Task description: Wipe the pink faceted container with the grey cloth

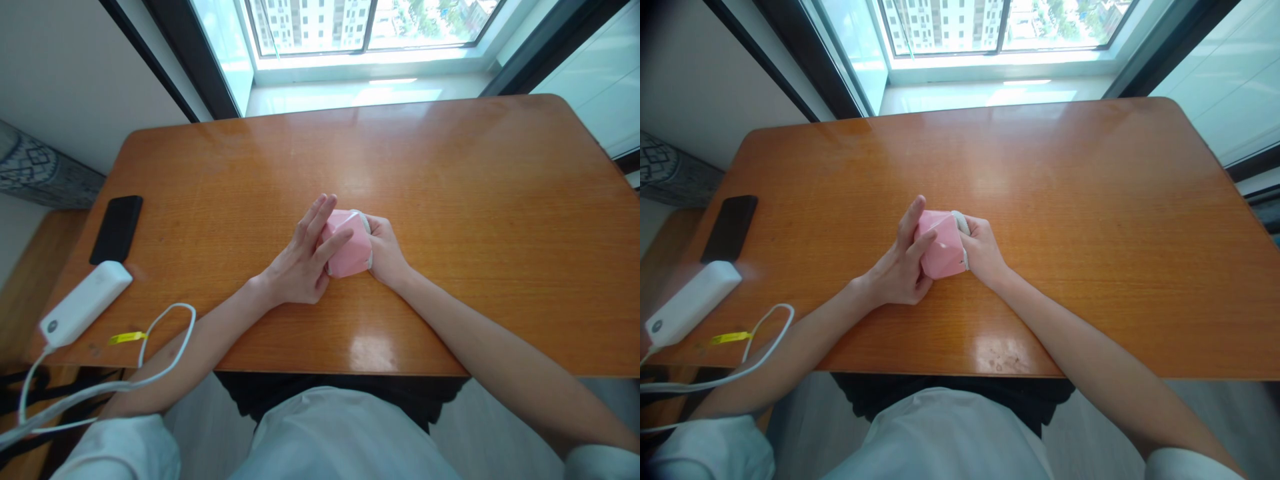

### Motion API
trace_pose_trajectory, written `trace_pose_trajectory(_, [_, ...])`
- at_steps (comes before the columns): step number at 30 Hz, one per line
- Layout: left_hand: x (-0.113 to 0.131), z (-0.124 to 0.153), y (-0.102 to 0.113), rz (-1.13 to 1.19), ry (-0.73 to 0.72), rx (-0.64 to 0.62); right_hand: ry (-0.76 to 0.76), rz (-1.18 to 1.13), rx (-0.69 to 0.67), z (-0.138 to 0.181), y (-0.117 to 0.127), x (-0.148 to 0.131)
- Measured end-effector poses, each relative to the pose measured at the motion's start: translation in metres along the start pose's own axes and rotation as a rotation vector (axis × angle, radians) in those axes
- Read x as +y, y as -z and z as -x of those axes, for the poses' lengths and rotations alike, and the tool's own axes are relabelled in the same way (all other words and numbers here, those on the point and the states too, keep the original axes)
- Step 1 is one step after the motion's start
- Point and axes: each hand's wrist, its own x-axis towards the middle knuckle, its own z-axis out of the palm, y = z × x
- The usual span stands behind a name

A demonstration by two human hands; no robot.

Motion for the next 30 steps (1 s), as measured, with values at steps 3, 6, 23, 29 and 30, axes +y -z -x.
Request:
trace_pose_trajectory(3, [0.001,0.000,0.003,0.034,0.011,-0.025,0.001,-0.002,0.000,0.000,0.000,0.000])
trace_pose_trajectory(6, [-0.001,0.002,0.003,0.030,0.034,-0.039,-0.007,0.011,0.006,0.001,0.000,0.000])
trace_pose_trajectory(23, [-0.007,-0.005,0.010,-0.069,0.041,-0.020,0.000,0.025,0.041,0.000,0.001,0.001])
trace_pose_trajectory(29, [-0.002,-0.008,0.013,-0.018,0.072,-0.005,0.014,0.052,0.050,0.001,0.000,-0.002])
trace_pose_trajectory(30, [-0.002,-0.008,0.013,0.002,0.095,-0.008,0.018,0.059,0.052,0.001,0.000,-0.002])
